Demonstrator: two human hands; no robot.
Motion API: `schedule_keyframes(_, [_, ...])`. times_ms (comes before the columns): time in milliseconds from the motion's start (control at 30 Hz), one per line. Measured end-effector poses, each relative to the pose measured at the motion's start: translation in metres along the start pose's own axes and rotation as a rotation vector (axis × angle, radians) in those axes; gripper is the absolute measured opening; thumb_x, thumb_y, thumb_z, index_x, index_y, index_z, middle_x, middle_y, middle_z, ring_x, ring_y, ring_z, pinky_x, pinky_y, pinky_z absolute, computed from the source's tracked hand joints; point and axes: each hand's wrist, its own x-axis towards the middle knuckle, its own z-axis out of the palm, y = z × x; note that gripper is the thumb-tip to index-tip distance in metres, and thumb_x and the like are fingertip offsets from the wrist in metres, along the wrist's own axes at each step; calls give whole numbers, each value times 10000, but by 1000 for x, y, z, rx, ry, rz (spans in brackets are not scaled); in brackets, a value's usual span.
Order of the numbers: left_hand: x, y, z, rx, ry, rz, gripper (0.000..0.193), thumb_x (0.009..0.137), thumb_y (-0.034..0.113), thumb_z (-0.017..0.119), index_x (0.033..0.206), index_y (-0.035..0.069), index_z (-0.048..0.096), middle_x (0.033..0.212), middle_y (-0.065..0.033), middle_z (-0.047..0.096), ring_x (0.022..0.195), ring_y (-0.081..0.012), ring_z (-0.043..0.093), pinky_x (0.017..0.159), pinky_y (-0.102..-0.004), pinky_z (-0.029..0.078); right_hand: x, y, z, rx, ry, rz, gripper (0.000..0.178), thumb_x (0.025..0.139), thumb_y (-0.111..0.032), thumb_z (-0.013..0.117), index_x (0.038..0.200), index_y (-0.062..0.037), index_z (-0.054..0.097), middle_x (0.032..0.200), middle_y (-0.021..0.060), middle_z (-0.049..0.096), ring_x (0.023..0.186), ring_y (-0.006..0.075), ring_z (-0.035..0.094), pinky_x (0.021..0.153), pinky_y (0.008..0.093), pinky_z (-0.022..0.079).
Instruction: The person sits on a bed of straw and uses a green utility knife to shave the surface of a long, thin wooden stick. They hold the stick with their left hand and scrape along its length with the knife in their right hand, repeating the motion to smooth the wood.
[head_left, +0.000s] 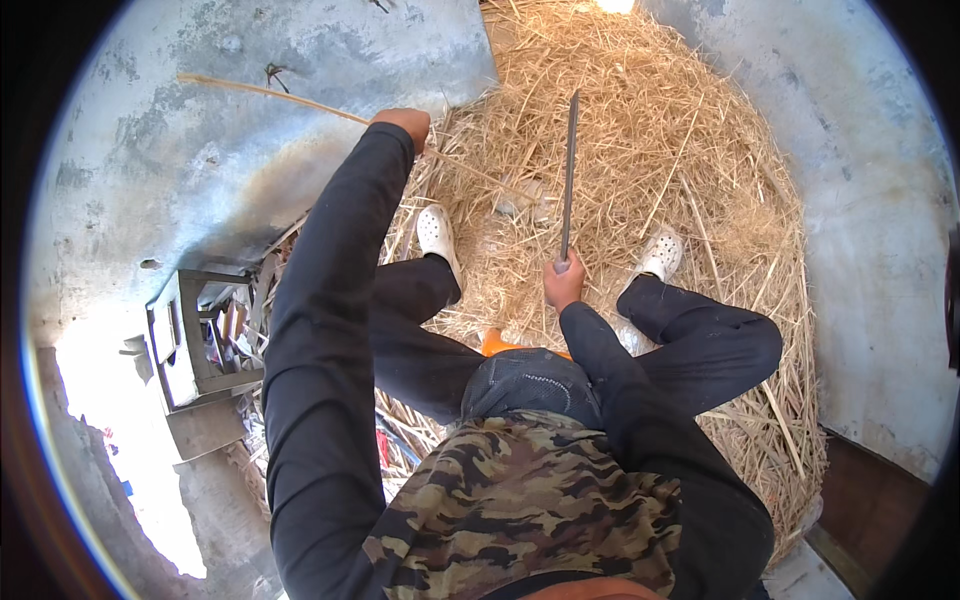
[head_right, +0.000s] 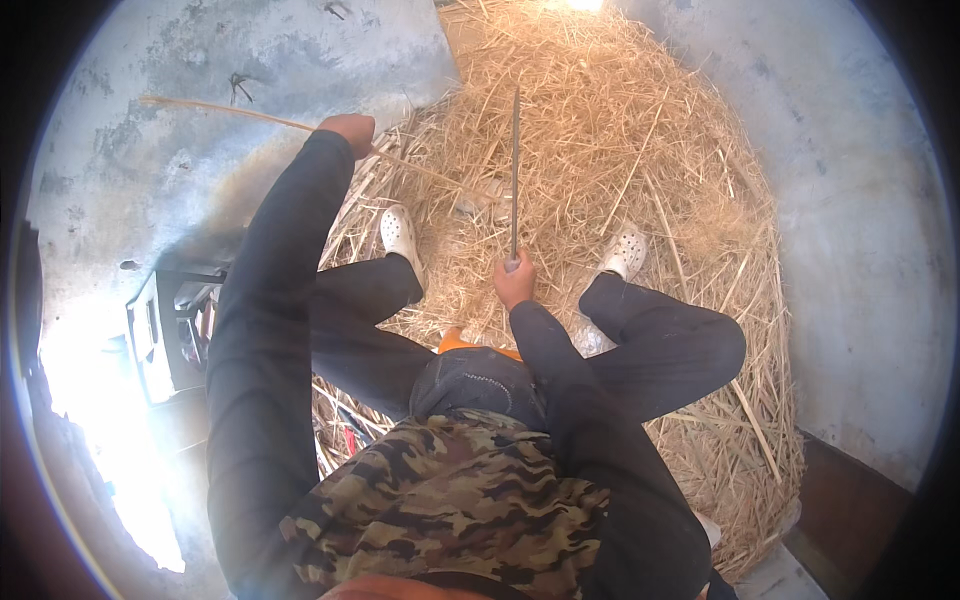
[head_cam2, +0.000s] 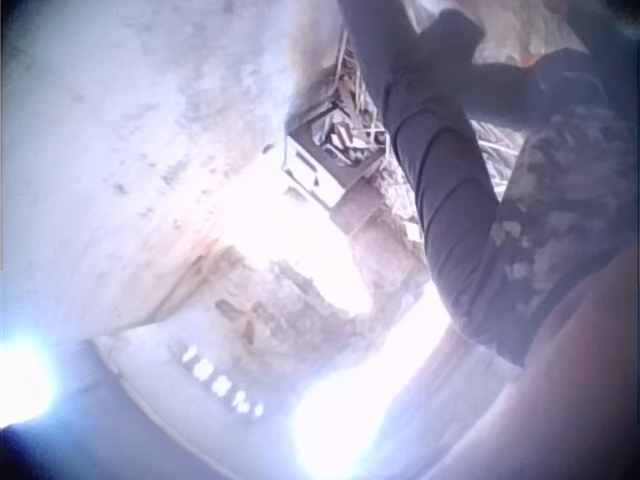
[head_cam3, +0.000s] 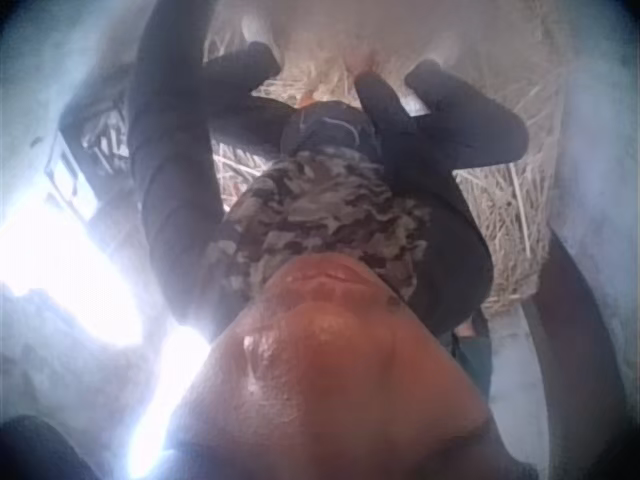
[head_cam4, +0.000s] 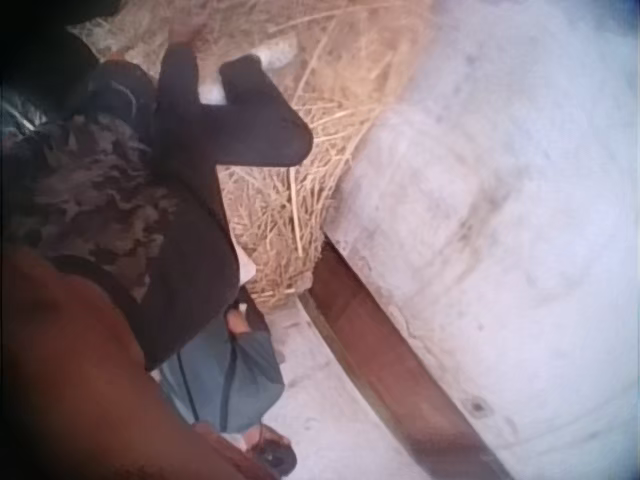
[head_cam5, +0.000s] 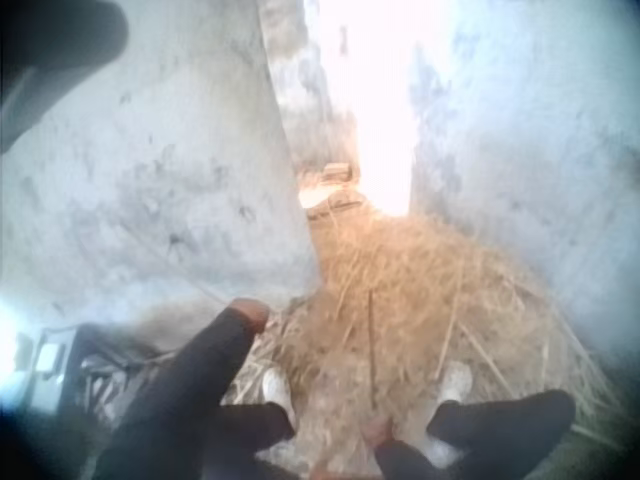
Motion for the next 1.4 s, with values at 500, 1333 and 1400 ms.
schedule_keyframes(500, [14,34,-41,-4,-64,-68,223,802,100,619,1006,57,700,1044,-153,681,981,-319,652,803,-421,519,-13,15,9,-73,-24,11,195,738,-113,642,854,33,585,676,168,605,613,293,611,600,389,478])
schedule_keyframes(1333, [17,58,-52,16,-69,-108,276,833,156,582,1078,109,700,1129,-117,663,1041,-294,645,841,-450,512,-10,11,-6,-114,-21,31,229,738,-156,662,883,11,602,786,205,644,736,328,665,680,398,521])
schedule_keyframes(1400, [19,54,-48,13,-134,-96,301,851,193,561,1114,130,691,1178,-92,653,1079,-284,635,869,-464,502,-19,39,-7,-171,-108,140,250,739,-169,669,903,11,608,824,222,652,752,341,665,690,412,516])
